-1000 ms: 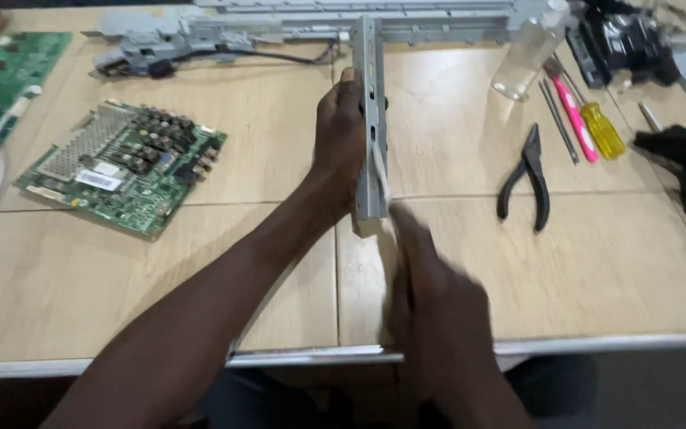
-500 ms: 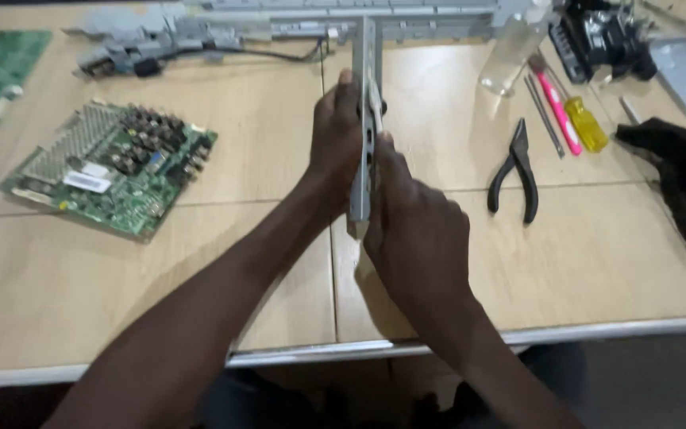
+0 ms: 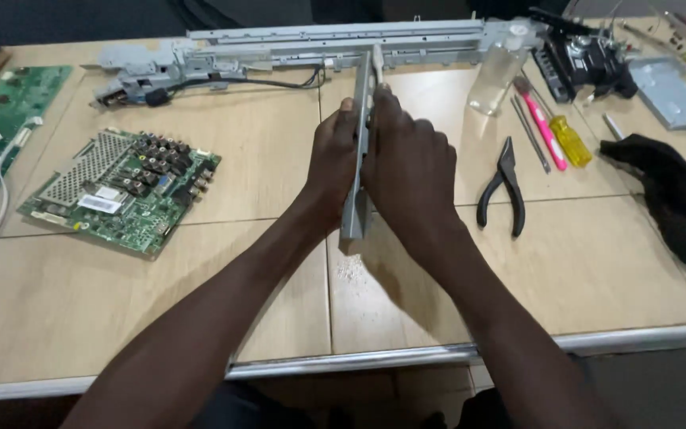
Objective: Cleaning and inspecting internal components of an appliance using a cloth and toothbrush
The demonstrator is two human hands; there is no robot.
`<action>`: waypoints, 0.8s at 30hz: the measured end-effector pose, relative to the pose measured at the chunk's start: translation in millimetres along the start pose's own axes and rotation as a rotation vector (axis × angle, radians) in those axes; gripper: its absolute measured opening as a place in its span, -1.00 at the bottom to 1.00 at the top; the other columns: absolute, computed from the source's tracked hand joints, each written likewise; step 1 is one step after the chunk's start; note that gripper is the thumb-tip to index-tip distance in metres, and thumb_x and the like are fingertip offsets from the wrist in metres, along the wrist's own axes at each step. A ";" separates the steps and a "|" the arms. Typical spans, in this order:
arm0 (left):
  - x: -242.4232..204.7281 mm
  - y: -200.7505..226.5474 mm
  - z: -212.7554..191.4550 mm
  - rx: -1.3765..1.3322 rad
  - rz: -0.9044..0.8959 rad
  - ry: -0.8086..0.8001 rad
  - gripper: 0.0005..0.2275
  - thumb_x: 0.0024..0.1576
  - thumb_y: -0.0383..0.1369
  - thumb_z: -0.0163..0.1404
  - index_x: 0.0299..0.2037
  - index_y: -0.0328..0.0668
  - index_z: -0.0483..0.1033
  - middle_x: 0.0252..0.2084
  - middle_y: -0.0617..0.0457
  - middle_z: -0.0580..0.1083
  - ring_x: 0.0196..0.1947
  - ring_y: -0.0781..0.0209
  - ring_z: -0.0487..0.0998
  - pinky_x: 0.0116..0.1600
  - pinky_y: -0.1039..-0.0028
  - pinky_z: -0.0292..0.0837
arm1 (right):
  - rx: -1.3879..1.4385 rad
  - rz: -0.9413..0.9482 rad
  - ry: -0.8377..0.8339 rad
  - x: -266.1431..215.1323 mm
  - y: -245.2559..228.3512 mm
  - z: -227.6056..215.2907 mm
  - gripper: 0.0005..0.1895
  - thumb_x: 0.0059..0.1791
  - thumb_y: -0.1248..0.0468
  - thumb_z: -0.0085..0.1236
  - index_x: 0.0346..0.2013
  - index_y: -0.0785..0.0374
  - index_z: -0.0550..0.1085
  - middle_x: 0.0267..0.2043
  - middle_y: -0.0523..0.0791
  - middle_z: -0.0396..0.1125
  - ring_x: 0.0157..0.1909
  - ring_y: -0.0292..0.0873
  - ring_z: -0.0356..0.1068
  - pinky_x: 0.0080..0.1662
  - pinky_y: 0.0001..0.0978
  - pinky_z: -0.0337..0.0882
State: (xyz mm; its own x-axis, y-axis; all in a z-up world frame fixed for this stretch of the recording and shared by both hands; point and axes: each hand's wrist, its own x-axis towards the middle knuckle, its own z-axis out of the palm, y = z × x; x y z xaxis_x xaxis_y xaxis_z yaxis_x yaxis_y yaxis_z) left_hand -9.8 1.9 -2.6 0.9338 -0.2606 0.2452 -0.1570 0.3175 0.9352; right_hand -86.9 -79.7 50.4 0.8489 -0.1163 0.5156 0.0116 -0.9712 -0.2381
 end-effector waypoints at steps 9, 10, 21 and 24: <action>-10.0 5.5 -0.5 -0.306 -0.164 -0.063 -0.62 0.35 -0.03 -0.22 -0.39 -0.10 0.38 -0.60 0.07 0.36 -0.78 0.34 0.36 -0.75 0.53 0.20 | -0.190 0.004 -0.253 -181.3 -15.6 -11.3 -0.12 -0.09 0.04 0.08 0.50 -0.04 0.03 -0.26 0.02 0.45 -0.46 0.16 0.57 -0.46 0.17 0.53; -6.6 11.6 -7.0 -0.296 -0.169 -0.052 -0.62 0.35 -0.03 -0.22 -0.39 -0.10 0.38 -0.60 0.07 0.36 -0.78 0.34 0.36 -0.75 0.53 0.20 | -0.176 0.001 -0.260 -143.0 -17.8 -12.9 -0.12 -0.09 0.04 0.08 0.50 -0.04 0.03 -0.26 0.02 0.45 -0.46 0.16 0.57 -0.46 0.17 0.53; 10.3 -15.3 -4.6 -0.142 -0.155 -0.051 -0.58 0.33 -0.07 -0.16 -0.42 -0.26 0.47 -0.62 -0.09 0.46 -0.75 0.23 0.48 -0.65 0.44 0.44 | 0.008 0.134 -0.310 -74.8 -15.4 -25.0 -0.16 -0.04 0.25 -0.02 0.55 0.10 -0.01 -0.30 0.16 0.46 -0.31 0.39 0.53 -0.28 0.36 0.51; -5.0 15.3 2.3 -0.310 -0.186 -0.043 -0.60 0.34 -0.09 -0.20 -0.43 -0.20 0.42 -0.65 0.00 0.36 -0.81 0.26 0.38 -0.75 0.48 0.31 | -0.096 0.065 -0.385 -150.6 -29.1 -19.2 0.08 -0.17 0.20 0.12 0.61 -0.04 -0.11 -0.40 -0.04 0.41 -0.48 0.20 0.56 -0.43 0.16 0.58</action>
State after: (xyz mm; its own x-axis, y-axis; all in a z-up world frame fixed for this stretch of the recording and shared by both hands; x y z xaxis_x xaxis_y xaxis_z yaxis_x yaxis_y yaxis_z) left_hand -17.6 6.1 11.1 0.9217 -0.3763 0.0946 0.1258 0.5205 0.8445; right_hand -225.2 -37.9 -4.5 0.9825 -0.1089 0.1514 -0.0823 -0.9816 -0.1722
